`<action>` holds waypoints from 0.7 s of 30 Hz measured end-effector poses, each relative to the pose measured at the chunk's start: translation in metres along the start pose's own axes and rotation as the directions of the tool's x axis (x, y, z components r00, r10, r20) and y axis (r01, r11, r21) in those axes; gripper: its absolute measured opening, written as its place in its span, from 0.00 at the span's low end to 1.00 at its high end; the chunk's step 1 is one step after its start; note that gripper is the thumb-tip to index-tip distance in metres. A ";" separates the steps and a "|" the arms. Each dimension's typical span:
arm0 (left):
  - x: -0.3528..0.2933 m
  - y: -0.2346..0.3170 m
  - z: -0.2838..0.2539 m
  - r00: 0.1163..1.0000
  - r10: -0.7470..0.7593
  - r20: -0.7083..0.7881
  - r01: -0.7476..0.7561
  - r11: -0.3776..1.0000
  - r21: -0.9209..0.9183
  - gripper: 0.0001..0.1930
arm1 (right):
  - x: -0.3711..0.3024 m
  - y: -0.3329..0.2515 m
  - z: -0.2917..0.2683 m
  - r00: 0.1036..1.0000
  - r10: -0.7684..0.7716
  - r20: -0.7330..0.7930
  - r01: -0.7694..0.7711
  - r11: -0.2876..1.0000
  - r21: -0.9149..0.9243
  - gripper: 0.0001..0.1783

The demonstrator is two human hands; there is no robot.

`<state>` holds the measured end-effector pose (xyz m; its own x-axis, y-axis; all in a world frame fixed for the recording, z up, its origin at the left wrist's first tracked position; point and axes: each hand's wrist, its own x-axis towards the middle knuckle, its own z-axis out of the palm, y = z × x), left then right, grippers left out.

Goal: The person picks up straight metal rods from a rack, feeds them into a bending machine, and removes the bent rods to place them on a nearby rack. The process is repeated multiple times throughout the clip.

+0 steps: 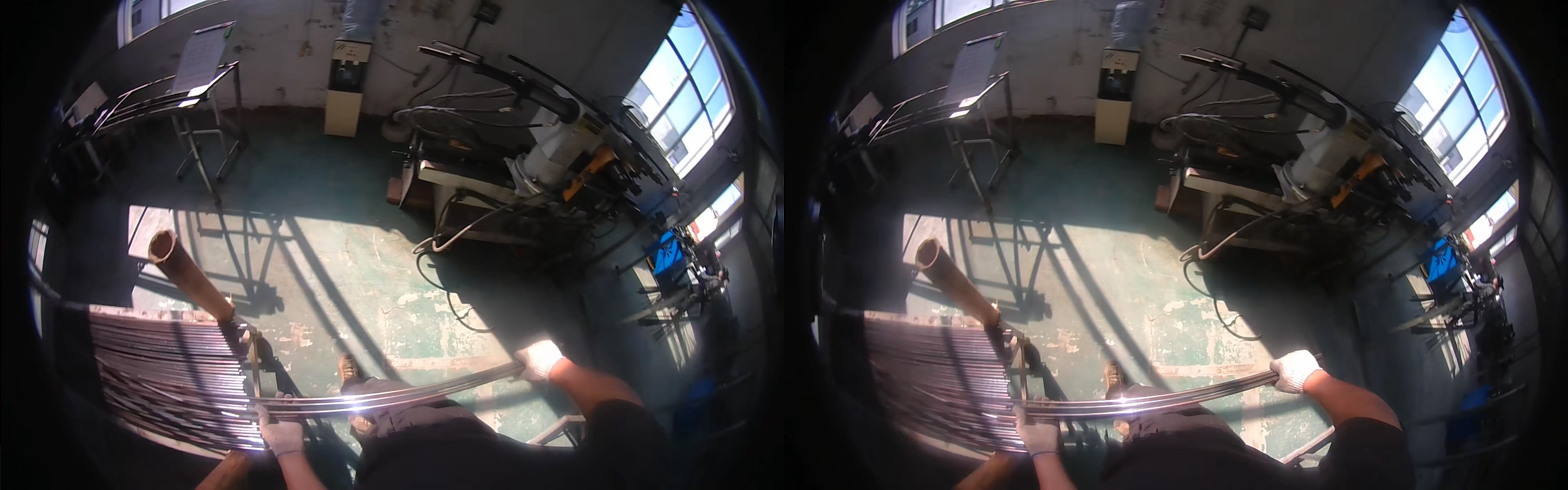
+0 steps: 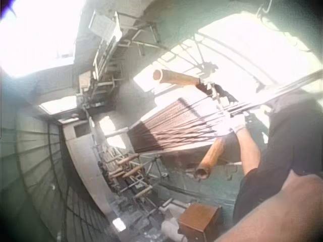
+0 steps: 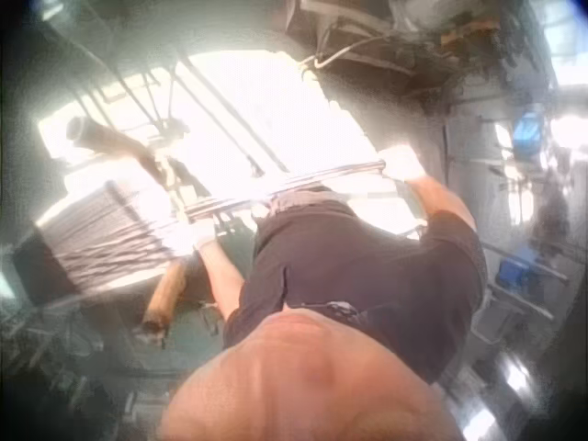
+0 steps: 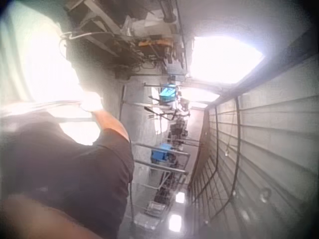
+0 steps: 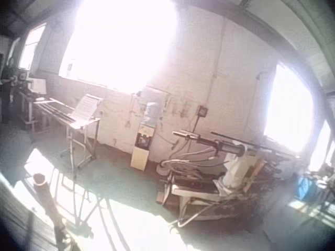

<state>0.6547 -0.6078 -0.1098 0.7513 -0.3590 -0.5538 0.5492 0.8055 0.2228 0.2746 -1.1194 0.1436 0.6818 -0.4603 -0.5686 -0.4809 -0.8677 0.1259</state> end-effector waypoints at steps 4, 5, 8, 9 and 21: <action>-0.003 -0.052 0.066 0.997 0.071 -0.010 -0.060 0.904 0.423 0.25 | -0.077 0.046 0.059 0.893 0.099 -0.440 -0.076 0.995 0.069 0.11; -0.010 -0.067 0.087 0.995 0.092 0.024 -0.090 0.834 0.544 0.24 | -0.081 0.050 0.073 0.849 0.137 -0.510 -0.103 0.990 0.096 0.09; -0.041 -0.113 0.153 0.974 0.105 0.202 -0.224 0.614 0.757 0.21 | -0.086 0.079 0.103 0.660 0.143 -0.737 -0.028 0.986 0.166 0.07; -0.054 -0.126 0.175 0.957 0.101 0.271 -0.281 0.549 0.787 0.21 | -0.088 0.098 0.110 0.566 0.134 -0.813 0.022 0.984 0.178 0.06; -0.149 -0.314 0.349 0.694 0.060 0.718 -0.705 0.260 0.660 0.12 | -0.101 0.457 0.237 -0.332 0.904 -0.269 -0.543 0.050 0.838 0.25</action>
<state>0.4982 -0.9714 0.1825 0.8169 -0.5392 0.2050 -0.1455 0.1512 0.9777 -0.1451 -1.4253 0.0662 -0.5129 -0.6820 0.5213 -0.8563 0.3640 -0.3663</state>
